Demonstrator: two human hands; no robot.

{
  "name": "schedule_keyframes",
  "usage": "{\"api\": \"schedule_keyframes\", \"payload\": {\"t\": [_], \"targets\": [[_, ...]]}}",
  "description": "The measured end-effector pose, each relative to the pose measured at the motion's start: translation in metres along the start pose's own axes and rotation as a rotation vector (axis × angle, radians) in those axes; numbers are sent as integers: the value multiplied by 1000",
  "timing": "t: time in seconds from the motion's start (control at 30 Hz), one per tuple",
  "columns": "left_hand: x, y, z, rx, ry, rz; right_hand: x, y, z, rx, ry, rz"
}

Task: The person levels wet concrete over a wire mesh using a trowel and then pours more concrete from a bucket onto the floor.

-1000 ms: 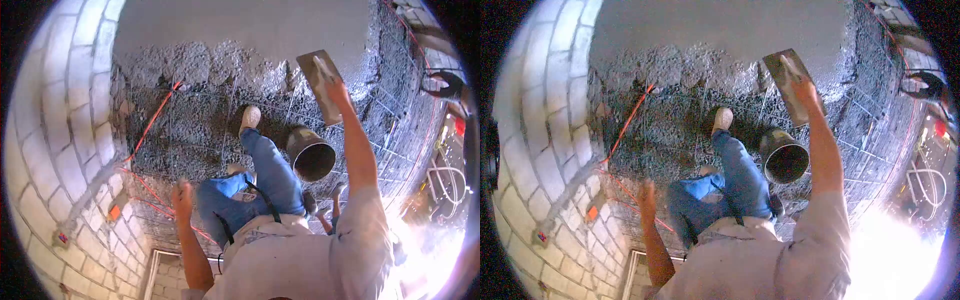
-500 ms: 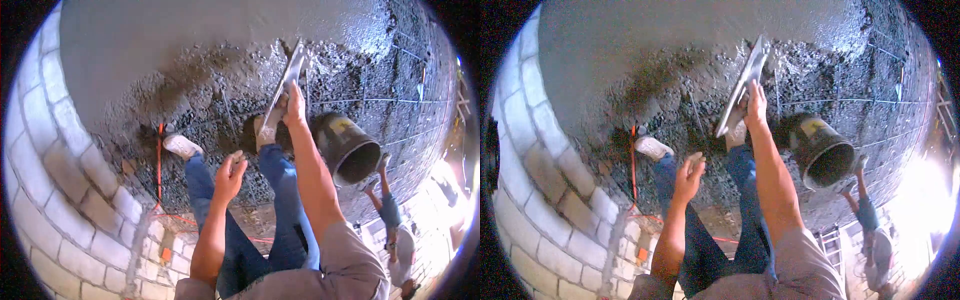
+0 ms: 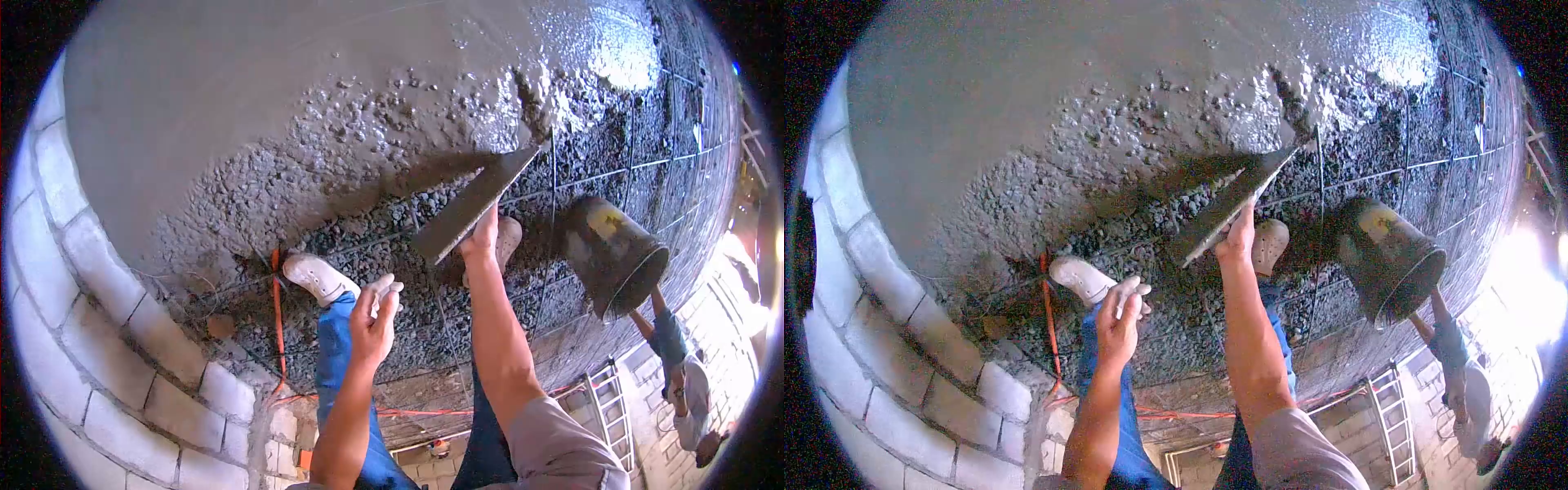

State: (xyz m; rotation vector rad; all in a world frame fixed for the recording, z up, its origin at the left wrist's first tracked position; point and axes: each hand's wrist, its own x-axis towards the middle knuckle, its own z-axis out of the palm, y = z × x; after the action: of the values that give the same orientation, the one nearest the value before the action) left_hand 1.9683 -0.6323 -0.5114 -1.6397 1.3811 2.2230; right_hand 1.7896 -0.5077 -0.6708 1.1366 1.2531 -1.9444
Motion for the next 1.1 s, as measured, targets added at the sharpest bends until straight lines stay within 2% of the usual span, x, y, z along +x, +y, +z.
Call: {"api": "schedule_keyframes", "payload": {"t": [0.03, 0.1, 0.17, 0.3, 0.37, 0.47, 0.5, 0.57, 0.6, 0.63, 0.7, 0.77, 0.9, 1.0, 1.03, 1.1], "targets": [[4, 0, -5, -8, 3, -1, 9, 4, -2, -3, -73, 26], [12, 0, -10, 46, 13, 51, 11, 13, 8, -4, -121, -68], [20, 0, -15, -6, 74, 53, -7, 16, 49, 35, -107, -59], [31, 10, -42, -98, 173, -1, 16, 56, 39, -77, -68, -6], [32, 21, -55, -71, 249, 8, -23, 48, 92, 18, -130, 13], [37, 19, -65, -184, 323, 25, -21, 65, 104, -38, -293, 5], [37, 20, -68, -185, 346, 31, -28, 70, 120, 23, -224, 64], [38, 18, -79, -183, 378, 40, -25, 88, 143, -2, -85, 30], [39, 16, -85, -173, 410, 47, -26, 92, 149, 38, -207, 64], [43, 7, -88, -236, 494, 119, -27, 93, 152, 36, -210, 63], [40, 3, -102, -324, 504, 109, -34, 96, 161, 50, -211, 55], [39, 0, -109, -350, 538, 119, -27, 108, 153, 38, -194, 9], [36, 1, -107, -320, 602, 108, -19, 107, 148, 60, -318, 125], [41, -3, -101, -260, 656, 128, -32, 88, 153, -241, -162, 146], [42, -3, -100, -260, 657, 130, -32, 81, 139, -265, -288, 122], [42, -2, -98, -256, 668, 135, -36, 78, 110, -256, -265, 106]]}}
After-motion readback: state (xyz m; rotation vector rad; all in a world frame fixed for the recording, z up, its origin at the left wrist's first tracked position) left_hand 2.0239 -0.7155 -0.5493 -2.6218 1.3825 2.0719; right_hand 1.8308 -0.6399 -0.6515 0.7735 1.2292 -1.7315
